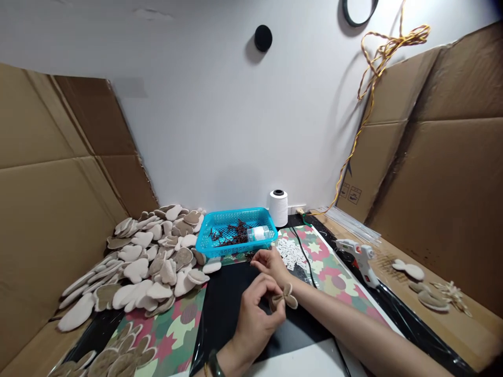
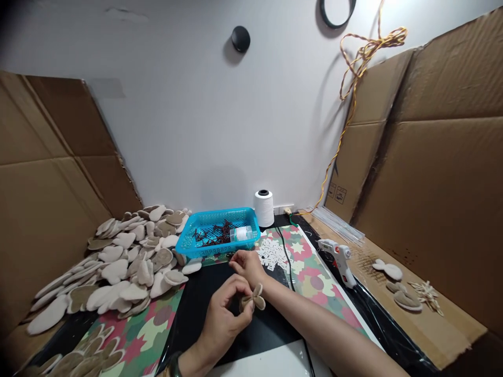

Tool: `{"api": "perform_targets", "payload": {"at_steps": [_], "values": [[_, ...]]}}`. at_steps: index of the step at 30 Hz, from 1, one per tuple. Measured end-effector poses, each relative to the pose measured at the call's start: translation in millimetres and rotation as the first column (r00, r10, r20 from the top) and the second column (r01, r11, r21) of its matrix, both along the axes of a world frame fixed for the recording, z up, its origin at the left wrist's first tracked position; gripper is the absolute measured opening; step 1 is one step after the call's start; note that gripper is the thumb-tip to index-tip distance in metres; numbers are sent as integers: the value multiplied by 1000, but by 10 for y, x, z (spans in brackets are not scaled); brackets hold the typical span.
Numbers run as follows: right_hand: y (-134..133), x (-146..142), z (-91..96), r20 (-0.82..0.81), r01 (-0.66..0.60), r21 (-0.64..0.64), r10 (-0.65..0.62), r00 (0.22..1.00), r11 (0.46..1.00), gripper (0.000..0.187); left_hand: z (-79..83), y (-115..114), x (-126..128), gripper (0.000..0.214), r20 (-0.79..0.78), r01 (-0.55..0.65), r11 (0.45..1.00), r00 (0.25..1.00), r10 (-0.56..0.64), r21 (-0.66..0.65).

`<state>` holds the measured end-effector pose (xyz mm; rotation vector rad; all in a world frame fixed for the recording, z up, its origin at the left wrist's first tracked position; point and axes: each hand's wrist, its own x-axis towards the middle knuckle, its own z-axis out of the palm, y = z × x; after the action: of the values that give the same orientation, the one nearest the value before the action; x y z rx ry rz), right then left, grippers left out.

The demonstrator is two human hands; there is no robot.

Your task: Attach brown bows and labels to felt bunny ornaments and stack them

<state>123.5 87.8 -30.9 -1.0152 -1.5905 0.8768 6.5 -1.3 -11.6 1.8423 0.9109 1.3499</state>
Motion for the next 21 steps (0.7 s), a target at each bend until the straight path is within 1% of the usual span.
{"api": "perform_targets", "payload": {"at_steps": [1,3,5,6,7,9,11,13,15,17,19,21], "values": [[-2,39,59,15,-2,16,1,1000,1000,25,-3,-10,6,9,-14,-21,1000,1000,21,13],[-63,150,189,30,6,75,-8,1000,997,21,-15,24,-22,8,-13,-109,993,994,109,43],[-171,260,291,-6,39,111,-39,999,993,28,-34,98,-77,6,17,-195,979,981,194,65],[-229,300,319,-43,40,90,-36,998,995,34,-45,134,-101,5,33,-220,973,975,218,68],[-282,325,328,-86,18,40,-14,996,999,41,-57,163,-120,5,45,-233,970,972,231,66],[-361,331,299,-167,-95,-94,79,983,991,49,-77,193,-133,4,67,-233,972,971,230,39],[-399,303,233,-204,-201,-168,165,965,965,51,-89,196,-125,7,120,-201,979,972,204,-33],[-406,274,164,-198,-208,-164,175,964,964,50,-95,195,-110,14,222,-116,977,963,155,-179],[-403,263,112,-185,-165,-134,139,973,977,48,-103,204,-98,24,332,-10,938,934,132,-347],[-405,266,77,-173,-103,-99,85,981,990,47,-122,220,-85,30,400,62,879,904,152,-473],[-415,268,55,-175,-35,-76,21,984,997,46,-153,236,-68,34,438,104,834,882,174,-542],[-424,260,42,-210,7,-84,-24,977,996,46,-185,246,-50,37,463,122,815,865,191,-566]]}}
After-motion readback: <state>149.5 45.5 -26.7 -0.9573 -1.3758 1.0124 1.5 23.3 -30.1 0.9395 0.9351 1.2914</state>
